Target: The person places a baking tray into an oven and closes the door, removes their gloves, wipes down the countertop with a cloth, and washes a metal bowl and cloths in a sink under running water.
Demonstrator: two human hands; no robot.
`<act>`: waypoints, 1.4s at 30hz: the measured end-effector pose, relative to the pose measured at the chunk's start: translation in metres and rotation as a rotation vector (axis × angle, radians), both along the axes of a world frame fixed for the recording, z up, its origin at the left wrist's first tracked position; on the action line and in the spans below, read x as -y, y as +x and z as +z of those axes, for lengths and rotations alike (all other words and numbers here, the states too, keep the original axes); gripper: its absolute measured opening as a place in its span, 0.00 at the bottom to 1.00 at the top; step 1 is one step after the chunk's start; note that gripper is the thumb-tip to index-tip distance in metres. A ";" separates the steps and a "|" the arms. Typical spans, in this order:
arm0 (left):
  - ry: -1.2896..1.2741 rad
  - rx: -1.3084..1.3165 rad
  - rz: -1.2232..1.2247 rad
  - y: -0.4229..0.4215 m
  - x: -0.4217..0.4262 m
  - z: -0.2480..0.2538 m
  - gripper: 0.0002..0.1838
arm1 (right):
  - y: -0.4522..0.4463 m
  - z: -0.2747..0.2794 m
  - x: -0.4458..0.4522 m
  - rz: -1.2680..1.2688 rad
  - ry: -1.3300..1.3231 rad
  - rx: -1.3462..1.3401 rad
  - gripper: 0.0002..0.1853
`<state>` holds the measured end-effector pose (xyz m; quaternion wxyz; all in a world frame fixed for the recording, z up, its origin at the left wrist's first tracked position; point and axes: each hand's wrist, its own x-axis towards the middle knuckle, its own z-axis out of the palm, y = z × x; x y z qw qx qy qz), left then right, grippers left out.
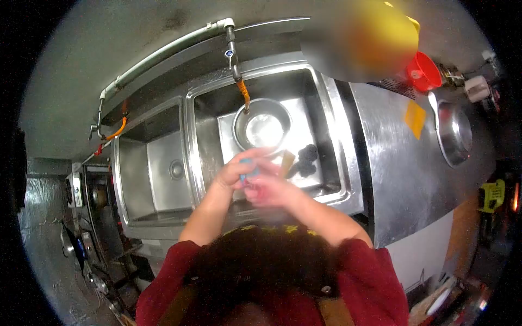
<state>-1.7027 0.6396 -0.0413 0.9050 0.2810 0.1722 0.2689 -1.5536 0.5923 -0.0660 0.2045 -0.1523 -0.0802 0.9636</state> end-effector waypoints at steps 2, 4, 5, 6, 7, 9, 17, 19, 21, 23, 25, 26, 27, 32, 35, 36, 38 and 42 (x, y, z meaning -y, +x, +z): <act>0.084 -0.234 0.120 0.009 0.000 -0.010 0.24 | 0.002 0.035 -0.006 -0.147 -0.050 0.464 0.09; 0.189 -0.525 0.305 0.021 0.003 -0.028 0.15 | 0.007 0.017 -0.013 -0.034 0.047 0.642 0.08; 0.181 -0.531 0.318 0.026 0.003 -0.038 0.15 | 0.009 -0.001 -0.016 0.031 0.158 0.698 0.08; 0.036 -0.611 0.380 0.031 0.004 -0.048 0.15 | 0.011 -0.018 -0.020 0.097 0.270 0.754 0.09; -0.114 -0.688 0.442 0.037 0.004 -0.058 0.16 | 0.013 -0.031 -0.024 0.162 0.381 0.809 0.10; -0.176 -0.730 0.569 0.051 0.007 -0.075 0.16 | 0.017 -0.042 -0.025 0.093 0.600 0.880 0.12; -0.378 -0.952 0.933 0.087 0.016 -0.127 0.19 | 0.041 -0.065 -0.025 0.432 1.302 1.294 0.24; -0.335 -1.121 1.041 0.088 0.019 -0.155 0.19 | 0.045 -0.068 -0.026 0.461 1.330 1.332 0.25; -0.470 -0.907 1.135 0.086 0.028 -0.201 0.18 | 0.046 -0.066 -0.030 0.649 1.411 1.363 0.25; -0.588 -0.676 1.217 0.083 0.026 -0.214 0.17 | 0.048 -0.086 -0.024 0.590 1.488 1.352 0.26; -0.802 -0.703 1.146 0.070 0.017 -0.208 0.16 | 0.049 -0.077 -0.018 0.513 1.557 1.355 0.29; -0.795 -0.697 1.134 0.063 0.012 -0.203 0.16 | 0.055 -0.059 -0.012 0.403 1.665 1.376 0.31; -0.723 -0.856 1.014 0.059 0.005 -0.181 0.15 | 0.060 -0.034 -0.007 0.291 1.774 1.397 0.34; -0.696 -0.752 0.883 0.032 -0.030 -0.227 0.16 | 0.115 -0.013 0.020 0.004 1.343 1.472 0.32; -0.274 -0.817 1.079 0.036 -0.029 -0.225 0.16 | 0.132 0.000 0.031 -0.011 1.154 1.516 0.28; -0.244 -0.847 1.055 0.039 -0.024 -0.173 0.16 | 0.132 0.001 0.035 -0.022 1.140 1.523 0.28; 0.162 -1.282 0.847 0.030 -0.011 -0.148 0.17 | 0.141 0.004 0.044 0.007 1.043 1.543 0.26; 0.388 -1.514 0.476 0.032 0.026 -0.058 0.18 | 0.131 0.018 0.055 -0.004 1.195 1.589 0.23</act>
